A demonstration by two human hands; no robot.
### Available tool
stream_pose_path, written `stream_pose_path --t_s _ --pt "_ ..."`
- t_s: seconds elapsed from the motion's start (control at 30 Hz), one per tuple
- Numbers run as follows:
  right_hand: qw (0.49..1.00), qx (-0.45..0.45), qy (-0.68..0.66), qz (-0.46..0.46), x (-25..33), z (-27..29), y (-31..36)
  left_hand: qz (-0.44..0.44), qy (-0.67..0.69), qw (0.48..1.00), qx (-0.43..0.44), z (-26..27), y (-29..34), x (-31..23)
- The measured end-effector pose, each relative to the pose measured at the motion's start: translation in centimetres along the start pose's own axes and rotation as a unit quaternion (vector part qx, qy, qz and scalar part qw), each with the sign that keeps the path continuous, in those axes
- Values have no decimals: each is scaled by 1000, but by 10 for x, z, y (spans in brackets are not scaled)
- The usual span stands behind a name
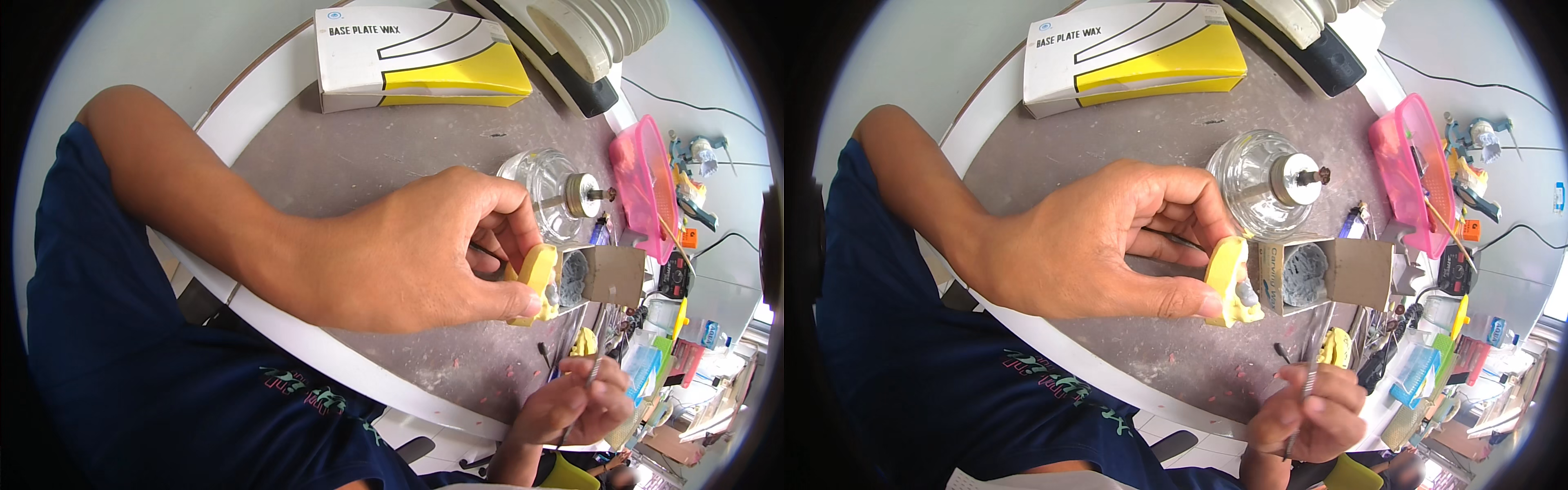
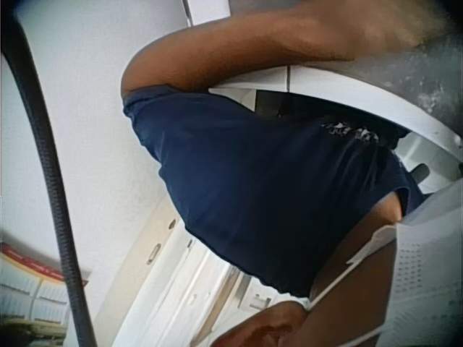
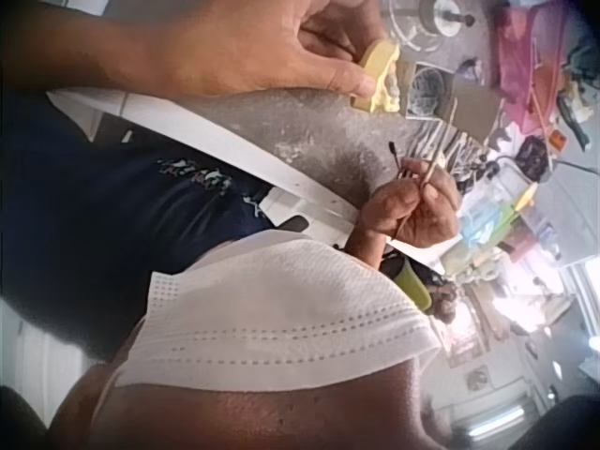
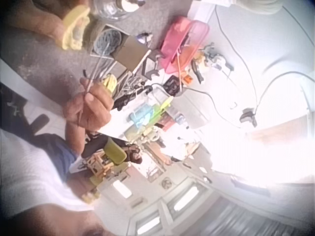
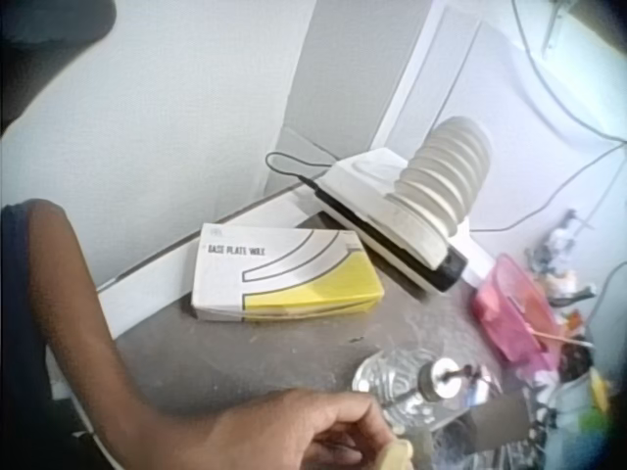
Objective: The person holds a yellow dental wax model in their left hand and uses a metal spatula to apply and smooth wax onto the model's surface. They repeatedly dip the tool into a container of wax and carefully shape the material on the model.
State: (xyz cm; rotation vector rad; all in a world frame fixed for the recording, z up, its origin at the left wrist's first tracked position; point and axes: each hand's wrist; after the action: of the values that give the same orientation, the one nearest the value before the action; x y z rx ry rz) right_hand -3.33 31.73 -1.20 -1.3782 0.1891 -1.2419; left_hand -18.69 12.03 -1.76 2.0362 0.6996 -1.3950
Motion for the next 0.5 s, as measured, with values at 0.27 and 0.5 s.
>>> stream_pose_path --t_s 0.27,0.5 --pt "994 -46 4 -98 1 -24 -44 -8 -24 1000 8 1 2 -3" --pt "986 -63 -38 -146 -4 -35 -48 -15 -23 1000 11 2 2 -1"
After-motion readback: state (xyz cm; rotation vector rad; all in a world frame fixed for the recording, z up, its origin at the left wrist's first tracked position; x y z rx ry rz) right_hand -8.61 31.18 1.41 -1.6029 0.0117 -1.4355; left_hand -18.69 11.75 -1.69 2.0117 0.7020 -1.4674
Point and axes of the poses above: each hand's wrist, its own y-axis away from the middle knuckle, its own z-axis out of the back of the hand, x = y × z, and after that the axes turned 14 degrees about -x, right-handed
